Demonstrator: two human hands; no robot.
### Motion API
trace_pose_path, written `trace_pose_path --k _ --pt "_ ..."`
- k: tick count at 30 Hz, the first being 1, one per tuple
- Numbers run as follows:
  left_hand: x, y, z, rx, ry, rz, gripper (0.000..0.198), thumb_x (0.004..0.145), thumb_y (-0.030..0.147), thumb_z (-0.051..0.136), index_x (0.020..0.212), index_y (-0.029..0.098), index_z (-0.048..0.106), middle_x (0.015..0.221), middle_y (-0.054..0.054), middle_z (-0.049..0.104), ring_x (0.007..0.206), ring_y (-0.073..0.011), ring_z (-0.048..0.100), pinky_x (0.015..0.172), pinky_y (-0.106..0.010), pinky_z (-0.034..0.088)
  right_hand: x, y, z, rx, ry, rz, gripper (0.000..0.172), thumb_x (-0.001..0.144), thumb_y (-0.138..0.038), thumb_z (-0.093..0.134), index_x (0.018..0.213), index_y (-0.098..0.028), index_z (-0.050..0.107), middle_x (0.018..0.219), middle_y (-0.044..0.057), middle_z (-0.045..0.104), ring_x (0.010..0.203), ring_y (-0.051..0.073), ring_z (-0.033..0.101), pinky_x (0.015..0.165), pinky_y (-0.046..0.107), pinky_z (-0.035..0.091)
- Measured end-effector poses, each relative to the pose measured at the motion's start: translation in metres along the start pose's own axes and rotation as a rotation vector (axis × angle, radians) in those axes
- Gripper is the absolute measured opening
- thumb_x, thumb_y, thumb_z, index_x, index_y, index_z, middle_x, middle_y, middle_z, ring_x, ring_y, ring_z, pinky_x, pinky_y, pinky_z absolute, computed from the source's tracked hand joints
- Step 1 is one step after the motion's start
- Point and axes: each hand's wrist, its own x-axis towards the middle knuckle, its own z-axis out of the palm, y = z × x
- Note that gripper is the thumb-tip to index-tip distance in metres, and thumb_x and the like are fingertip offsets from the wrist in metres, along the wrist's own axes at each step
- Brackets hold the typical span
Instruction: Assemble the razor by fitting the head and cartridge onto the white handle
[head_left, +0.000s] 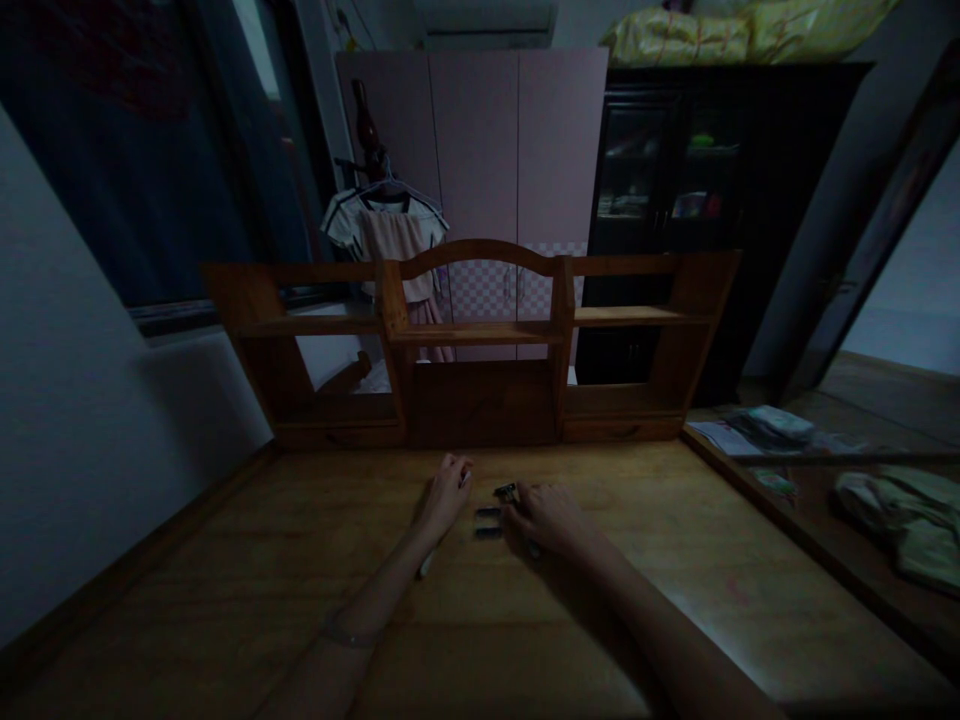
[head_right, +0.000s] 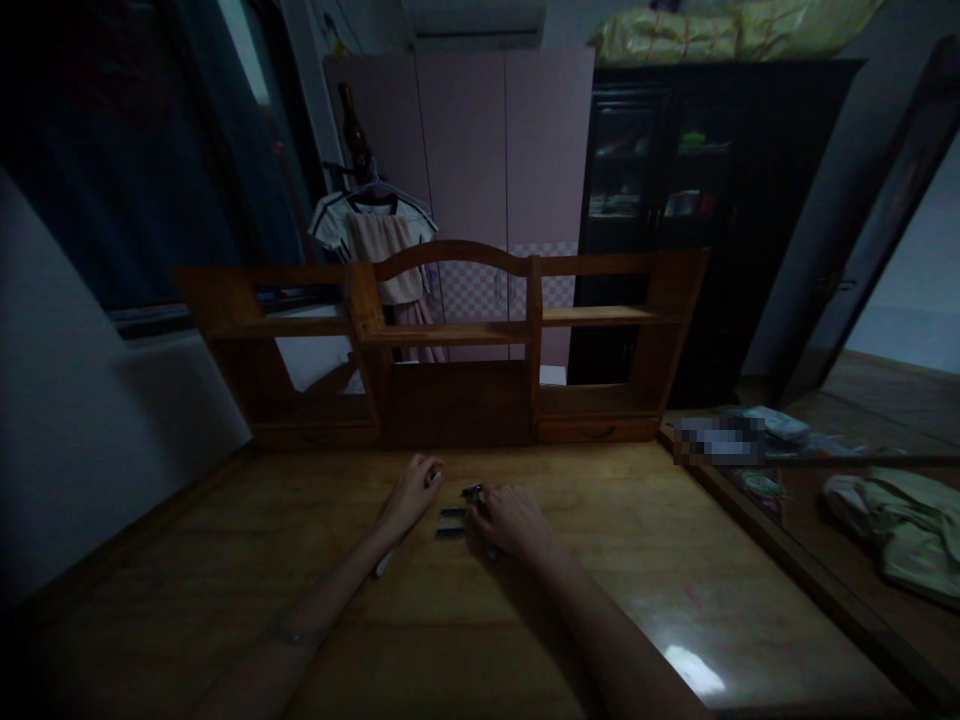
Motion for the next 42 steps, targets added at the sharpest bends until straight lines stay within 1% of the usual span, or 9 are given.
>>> trace_pose_path --k 8,16,20,22,25,28,31,37,42 --pt "-0.001 0.013 -0.004 0.036 0.045 -0.098 0.016 0.075 0.008 0.051 0.084 0.021 0.056 0.085 -0.002 0.05 0.073 -0.0148 0.053 0.07 -0.028 0.044 -0.001 0.001 0.0 -0.013 0.013 -0.03 0.045 0.092 -0.055 0.033 0.101 -0.017 0.056 0.091 0.012 0.068 0.084 0.025 0.064 0.069 0.029 0.038" --pt "-0.003 0.008 -0.005 0.142 -0.018 -0.055 0.019 0.071 0.002 0.047 0.074 0.02 0.049 0.082 -0.003 0.05 0.075 -0.0167 0.053 0.07 -0.028 0.041 0.002 0.004 0.007 0.007 0.039 -0.052 0.038 0.093 -0.046 0.035 0.108 -0.019 0.057 0.089 0.011 0.069 0.077 0.023 0.064 0.065 0.028 0.036" --pt "-0.005 0.024 -0.009 0.181 0.022 0.029 0.013 0.075 0.008 0.051 0.078 0.021 0.051 0.085 -0.004 0.052 0.083 -0.0195 0.052 0.076 -0.032 0.04 0.002 0.004 0.006 0.004 0.032 -0.042 0.037 0.092 -0.045 0.036 0.104 -0.017 0.057 0.087 0.012 0.068 0.075 0.023 0.063 0.062 0.028 0.034" --pt "-0.005 0.036 -0.011 0.134 0.059 0.084 0.009 0.079 0.016 0.054 0.086 0.021 0.053 0.09 -0.005 0.055 0.089 -0.0207 0.052 0.083 -0.034 0.04 0.002 0.003 0.004 0.002 0.041 -0.039 0.033 0.093 -0.043 0.037 0.1 -0.017 0.056 0.086 0.011 0.067 0.074 0.022 0.062 0.062 0.028 0.033" --pt "-0.002 0.046 -0.013 0.037 0.096 0.105 0.009 0.083 0.02 0.053 0.091 0.021 0.057 0.092 -0.005 0.058 0.094 -0.0205 0.053 0.089 -0.035 0.039 0.004 0.001 0.0 0.018 0.14 -0.034 0.021 0.091 -0.035 0.043 0.099 -0.018 0.054 0.092 0.009 0.065 0.08 0.02 0.06 0.064 0.028 0.032" --pt "0.003 0.042 -0.014 -0.101 0.123 0.078 0.013 0.088 0.024 0.048 0.091 0.02 0.06 0.094 -0.005 0.061 0.095 -0.0193 0.055 0.089 -0.032 0.04 0.006 0.001 -0.003 0.044 0.261 -0.019 0.014 0.091 -0.027 0.044 0.098 -0.018 0.052 0.097 0.008 0.063 0.087 0.019 0.057 0.066 0.026 0.031" --pt "0.005 0.035 -0.016 -0.285 0.146 -0.004 0.023 0.091 0.031 0.044 0.092 0.019 0.063 0.094 -0.006 0.064 0.093 -0.0186 0.058 0.086 -0.03 0.042 0.007 0.003 -0.004 0.078 0.269 -0.034 0.012 0.093 -0.023 0.041 0.1 -0.019 0.05 0.094 0.007 0.063 0.081 0.017 0.058 0.065 0.025 0.03" --pt "0.002 0.041 -0.012 -0.564 0.006 -0.146 0.035 0.089 0.044 0.045 0.09 0.017 0.067 0.091 -0.004 0.068 0.087 -0.0191 0.06 0.075 -0.026 0.044 0.009 0.008 0.001 0.121 0.206 -0.114 0.018 0.093 -0.021 0.042 0.11 -0.021 0.047 0.092 0.005 0.064 0.073 0.016 0.06 0.06 0.024 0.029" --pt "0.002 0.046 -0.01 -0.675 -0.066 -0.129 0.032 0.085 0.044 0.053 0.091 0.016 0.068 0.092 -0.005 0.068 0.089 -0.019 0.06 0.08 -0.026 0.043 0.01 0.007 0.002 0.111 0.235 -0.109 0.022 0.092 -0.018 0.04 0.113 -0.022 0.047 0.095 0.006 0.065 0.073 0.016 0.061 0.059 0.025 0.029"
